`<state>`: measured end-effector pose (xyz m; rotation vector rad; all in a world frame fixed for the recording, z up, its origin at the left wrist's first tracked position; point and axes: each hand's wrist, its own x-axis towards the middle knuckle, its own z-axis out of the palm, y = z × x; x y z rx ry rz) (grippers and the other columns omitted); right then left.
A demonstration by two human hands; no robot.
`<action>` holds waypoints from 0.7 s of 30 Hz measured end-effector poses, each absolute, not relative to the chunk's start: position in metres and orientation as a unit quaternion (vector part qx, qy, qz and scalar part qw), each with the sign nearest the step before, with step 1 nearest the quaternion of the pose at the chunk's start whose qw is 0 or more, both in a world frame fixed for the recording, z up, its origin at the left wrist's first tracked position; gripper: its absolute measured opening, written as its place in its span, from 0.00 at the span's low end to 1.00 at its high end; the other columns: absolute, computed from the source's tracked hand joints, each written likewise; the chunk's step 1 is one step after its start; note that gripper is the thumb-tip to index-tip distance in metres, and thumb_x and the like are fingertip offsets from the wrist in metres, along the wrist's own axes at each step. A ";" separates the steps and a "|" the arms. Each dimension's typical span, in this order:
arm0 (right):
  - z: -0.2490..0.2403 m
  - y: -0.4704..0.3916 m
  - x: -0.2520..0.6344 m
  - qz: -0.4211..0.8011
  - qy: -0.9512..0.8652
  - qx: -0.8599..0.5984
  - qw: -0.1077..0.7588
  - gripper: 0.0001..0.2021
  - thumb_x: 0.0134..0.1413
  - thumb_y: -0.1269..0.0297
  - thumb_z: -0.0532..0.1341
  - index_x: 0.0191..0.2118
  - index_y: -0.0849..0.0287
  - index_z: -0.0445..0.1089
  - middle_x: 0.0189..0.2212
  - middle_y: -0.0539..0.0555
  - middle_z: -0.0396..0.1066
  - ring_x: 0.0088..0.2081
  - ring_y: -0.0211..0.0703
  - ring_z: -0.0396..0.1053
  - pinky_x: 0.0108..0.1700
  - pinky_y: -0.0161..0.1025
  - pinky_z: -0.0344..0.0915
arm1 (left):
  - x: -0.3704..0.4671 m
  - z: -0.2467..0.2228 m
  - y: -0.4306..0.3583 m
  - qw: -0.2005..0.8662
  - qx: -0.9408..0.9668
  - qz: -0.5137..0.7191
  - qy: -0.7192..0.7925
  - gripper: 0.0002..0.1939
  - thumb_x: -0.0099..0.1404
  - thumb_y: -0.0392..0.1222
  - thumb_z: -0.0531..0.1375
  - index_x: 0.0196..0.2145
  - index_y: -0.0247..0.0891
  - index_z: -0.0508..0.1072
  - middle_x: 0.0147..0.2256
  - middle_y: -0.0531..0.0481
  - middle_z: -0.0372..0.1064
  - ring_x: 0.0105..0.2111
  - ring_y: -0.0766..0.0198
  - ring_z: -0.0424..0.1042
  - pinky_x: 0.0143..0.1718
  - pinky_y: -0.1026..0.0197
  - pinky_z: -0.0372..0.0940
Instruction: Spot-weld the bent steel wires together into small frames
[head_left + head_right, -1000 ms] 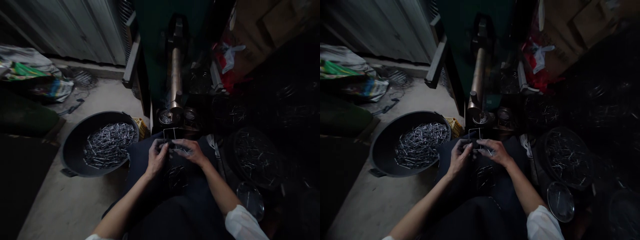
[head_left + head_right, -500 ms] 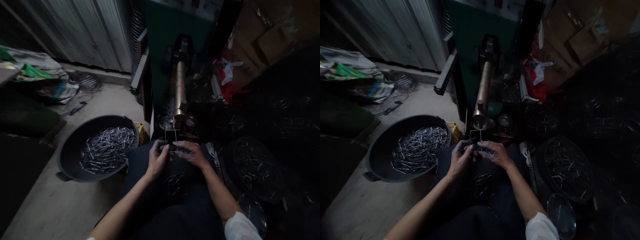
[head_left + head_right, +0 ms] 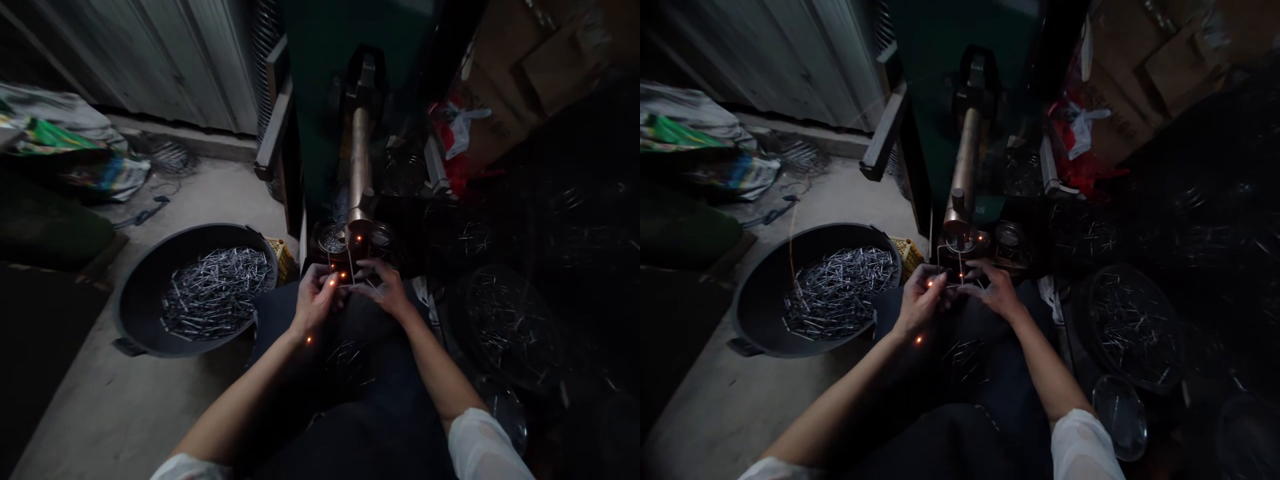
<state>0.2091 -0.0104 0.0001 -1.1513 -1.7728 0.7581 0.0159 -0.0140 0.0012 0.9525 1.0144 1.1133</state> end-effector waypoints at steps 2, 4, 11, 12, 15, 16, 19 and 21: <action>-0.001 0.000 0.211 0.301 -0.693 -0.483 0.442 0.15 0.51 0.54 0.72 0.40 0.56 0.76 0.31 0.51 0.77 0.34 0.42 0.75 0.41 0.38 0.70 | 0.017 0.004 0.000 0.622 0.419 0.486 0.448 0.18 0.63 0.53 0.64 0.40 0.40 0.63 0.20 0.58 0.70 0.14 0.67 0.66 0.14 0.68 0.60; 0.001 0.013 0.213 0.333 -0.677 -0.489 0.438 0.13 0.54 0.53 0.70 0.33 0.58 0.75 0.29 0.50 0.75 0.32 0.41 0.72 0.38 0.37 0.68 | 0.019 0.007 0.015 0.616 0.422 0.491 0.449 0.18 0.62 0.53 0.64 0.39 0.41 0.62 0.20 0.58 0.70 0.13 0.68 0.66 0.14 0.68 0.59; 0.007 0.037 0.210 0.404 -0.617 -0.491 0.463 0.13 0.61 0.53 0.63 0.34 0.59 0.75 0.27 0.50 0.73 0.31 0.38 0.69 0.35 0.35 0.65 | 0.022 0.007 0.051 0.599 0.429 0.517 0.436 0.16 0.62 0.52 0.63 0.39 0.40 0.63 0.20 0.58 0.69 0.14 0.68 0.66 0.14 0.69 0.58; 0.006 0.038 0.209 0.397 -0.617 -0.492 0.468 0.13 0.60 0.53 0.63 0.33 0.59 0.75 0.27 0.50 0.73 0.31 0.38 0.69 0.35 0.35 0.65 | 0.021 0.006 0.053 0.597 0.429 0.519 0.436 0.16 0.62 0.51 0.63 0.39 0.40 0.63 0.20 0.59 0.69 0.14 0.68 0.66 0.15 0.69 0.58; 0.004 0.043 0.207 0.387 -0.619 -0.492 0.475 0.13 0.60 0.54 0.64 0.33 0.59 0.75 0.28 0.50 0.73 0.32 0.39 0.70 0.37 0.35 0.66 | 0.021 0.003 0.059 0.582 0.437 0.527 0.439 0.15 0.62 0.51 0.63 0.37 0.40 0.64 0.19 0.59 0.68 0.13 0.70 0.64 0.14 0.70 0.56; 0.004 0.044 0.207 0.390 -0.618 -0.491 0.474 0.13 0.60 0.54 0.64 0.34 0.59 0.75 0.28 0.50 0.73 0.32 0.39 0.70 0.37 0.36 0.66 | 0.022 0.002 0.060 0.575 0.441 0.529 0.441 0.15 0.62 0.50 0.63 0.36 0.39 0.64 0.19 0.59 0.68 0.13 0.71 0.63 0.14 0.70 0.55; 0.004 0.045 0.207 0.409 -0.602 -0.491 0.479 0.12 0.59 0.54 0.65 0.34 0.58 0.76 0.29 0.50 0.74 0.32 0.39 0.71 0.36 0.36 0.67 | 0.028 0.000 0.063 0.572 0.438 0.539 0.437 0.14 0.62 0.49 0.63 0.34 0.40 0.64 0.17 0.61 0.65 0.12 0.72 0.59 0.13 0.70 0.52; 0.003 0.041 0.210 0.414 -0.589 -0.496 0.486 0.10 0.56 0.55 0.67 0.36 0.57 0.76 0.30 0.49 0.75 0.33 0.39 0.71 0.38 0.37 0.68 | 0.026 -0.003 0.063 0.571 0.427 0.549 0.436 0.14 0.60 0.49 0.65 0.34 0.40 0.65 0.17 0.61 0.64 0.12 0.72 0.58 0.14 0.69 0.52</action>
